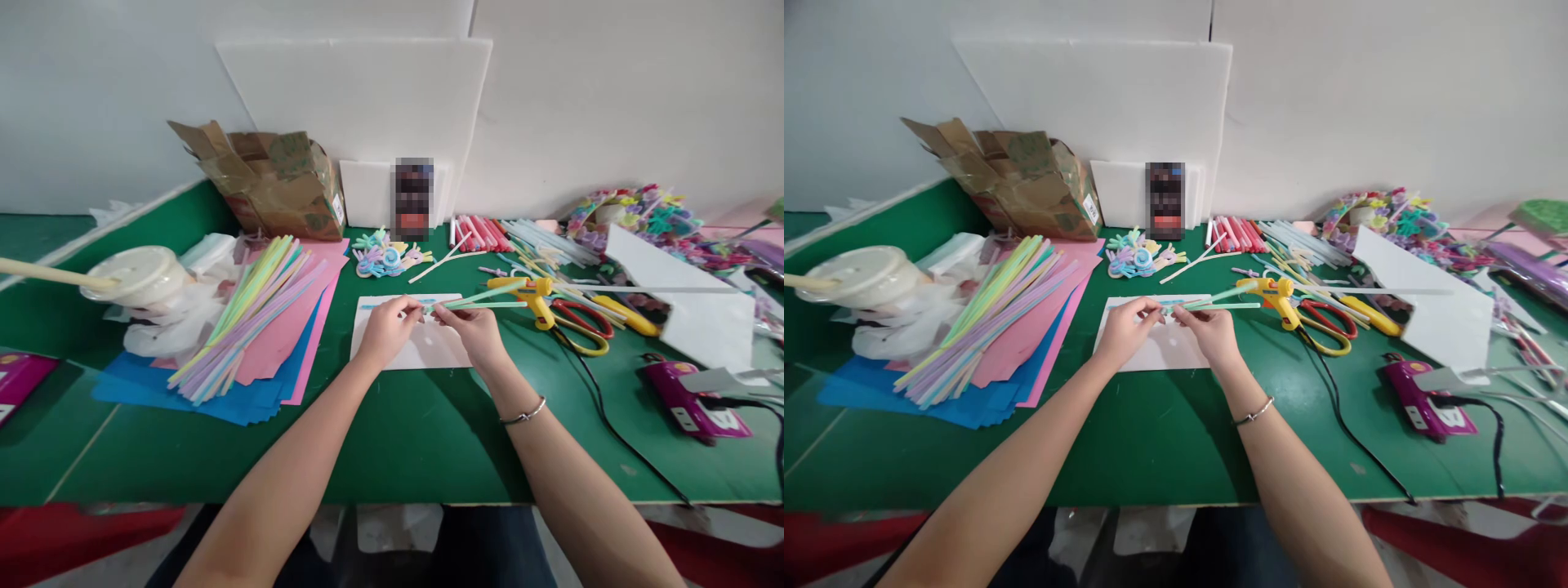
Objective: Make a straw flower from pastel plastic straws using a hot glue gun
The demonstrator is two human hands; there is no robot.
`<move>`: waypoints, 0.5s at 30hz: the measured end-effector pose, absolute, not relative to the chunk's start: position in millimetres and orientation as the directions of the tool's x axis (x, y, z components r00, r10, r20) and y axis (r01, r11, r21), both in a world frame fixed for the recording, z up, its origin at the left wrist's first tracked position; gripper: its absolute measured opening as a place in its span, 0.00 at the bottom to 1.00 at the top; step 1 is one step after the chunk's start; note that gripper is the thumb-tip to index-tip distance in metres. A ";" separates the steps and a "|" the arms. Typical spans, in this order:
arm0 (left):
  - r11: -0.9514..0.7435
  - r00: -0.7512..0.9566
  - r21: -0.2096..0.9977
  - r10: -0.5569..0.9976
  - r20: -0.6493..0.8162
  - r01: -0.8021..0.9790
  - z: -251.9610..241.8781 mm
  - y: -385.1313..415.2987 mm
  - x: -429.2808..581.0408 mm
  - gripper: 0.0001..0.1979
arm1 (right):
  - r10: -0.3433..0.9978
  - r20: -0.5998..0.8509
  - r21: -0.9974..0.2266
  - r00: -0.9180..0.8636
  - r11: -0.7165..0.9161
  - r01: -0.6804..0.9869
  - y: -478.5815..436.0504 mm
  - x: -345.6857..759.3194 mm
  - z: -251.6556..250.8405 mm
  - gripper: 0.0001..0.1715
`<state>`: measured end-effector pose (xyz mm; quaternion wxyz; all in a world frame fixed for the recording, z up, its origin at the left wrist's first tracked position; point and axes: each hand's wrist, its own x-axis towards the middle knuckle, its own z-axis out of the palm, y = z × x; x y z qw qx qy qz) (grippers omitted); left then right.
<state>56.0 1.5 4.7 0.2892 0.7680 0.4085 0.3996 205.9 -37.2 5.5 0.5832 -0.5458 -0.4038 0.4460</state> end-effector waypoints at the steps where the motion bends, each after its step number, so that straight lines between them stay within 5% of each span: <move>1: -0.416 0.356 0.842 0.887 0.293 0.344 6.3 1.8 56.6 0.07 | 0.960 0.000 -0.998 0.279 0.016 -0.056 -37.3 206.1 5.9 0.15; 7: 0.072 0.452 0.997 0.888 -0.081 0.038 16.2 5.4 53.1 0.05 | 0.966 0.114 -0.993 0.231 0.103 0.061 -38.4 205.3 7.8 0.14; 15: 0.616 0.592 0.778 0.675 -0.441 -0.122 18.6 7.0 44.1 0.01 | 0.974 0.177 -0.983 0.141 0.170 0.064 -41.8 200.7 13.8 0.15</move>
